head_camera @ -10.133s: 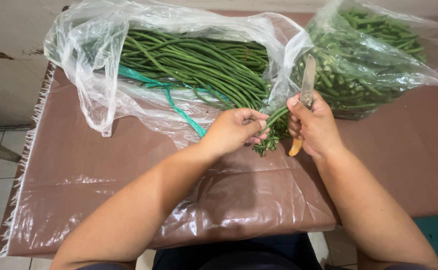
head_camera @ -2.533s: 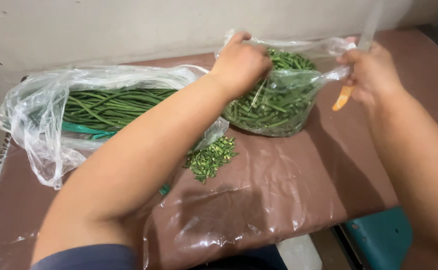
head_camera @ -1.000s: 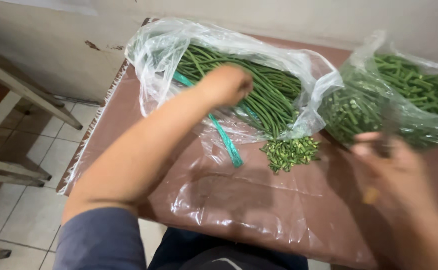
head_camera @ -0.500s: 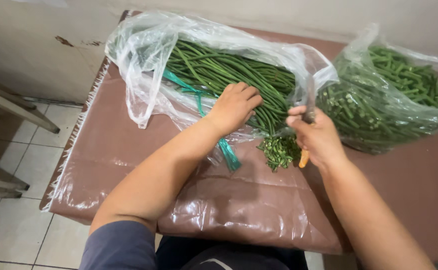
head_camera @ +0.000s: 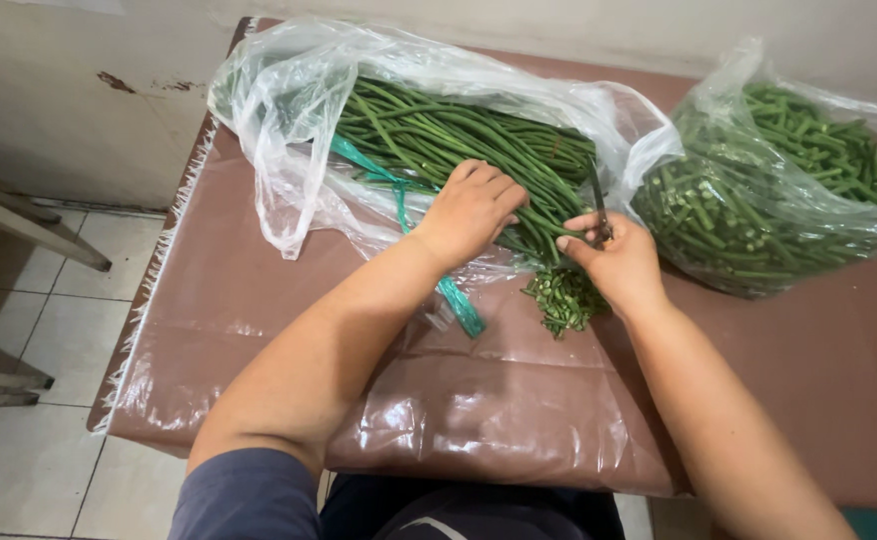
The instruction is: The person uses a knife to trim the ends of long green beans and cuts them into smaller pieces. The trimmed pieces are placed into a plastic bag on the table.
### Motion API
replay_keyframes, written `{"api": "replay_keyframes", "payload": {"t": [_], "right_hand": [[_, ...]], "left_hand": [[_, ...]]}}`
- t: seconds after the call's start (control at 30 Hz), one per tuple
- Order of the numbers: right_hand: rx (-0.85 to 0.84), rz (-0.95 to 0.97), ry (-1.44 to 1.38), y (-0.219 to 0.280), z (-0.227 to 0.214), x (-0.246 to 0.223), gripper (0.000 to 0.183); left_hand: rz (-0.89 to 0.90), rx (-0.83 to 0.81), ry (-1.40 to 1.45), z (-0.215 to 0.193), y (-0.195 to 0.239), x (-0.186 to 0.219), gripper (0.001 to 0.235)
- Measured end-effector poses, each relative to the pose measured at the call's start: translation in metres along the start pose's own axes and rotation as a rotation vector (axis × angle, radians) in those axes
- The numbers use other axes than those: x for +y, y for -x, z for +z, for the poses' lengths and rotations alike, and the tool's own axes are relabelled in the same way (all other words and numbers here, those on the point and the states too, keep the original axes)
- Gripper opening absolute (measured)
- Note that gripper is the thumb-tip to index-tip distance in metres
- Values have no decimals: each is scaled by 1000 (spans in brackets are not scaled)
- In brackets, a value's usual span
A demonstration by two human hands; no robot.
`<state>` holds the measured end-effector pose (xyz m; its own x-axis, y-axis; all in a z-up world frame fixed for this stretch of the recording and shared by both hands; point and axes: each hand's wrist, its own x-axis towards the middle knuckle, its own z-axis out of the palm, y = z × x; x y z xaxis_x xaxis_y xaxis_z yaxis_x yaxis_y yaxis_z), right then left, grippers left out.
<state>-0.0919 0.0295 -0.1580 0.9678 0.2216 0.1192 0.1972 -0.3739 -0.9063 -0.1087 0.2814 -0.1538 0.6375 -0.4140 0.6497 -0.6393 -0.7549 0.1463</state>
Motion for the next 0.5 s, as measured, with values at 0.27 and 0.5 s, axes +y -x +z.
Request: {"api": "replay_keyframes", "payload": {"t": [0.27, 0.5], "right_hand": [[4, 52, 24, 19, 2, -22, 25], [-144, 32, -209, 23, 12, -35, 27]], "left_hand": [[35, 73, -153, -1, -3, 5, 23], [49, 36, -165, -11, -9, 19, 20]]}}
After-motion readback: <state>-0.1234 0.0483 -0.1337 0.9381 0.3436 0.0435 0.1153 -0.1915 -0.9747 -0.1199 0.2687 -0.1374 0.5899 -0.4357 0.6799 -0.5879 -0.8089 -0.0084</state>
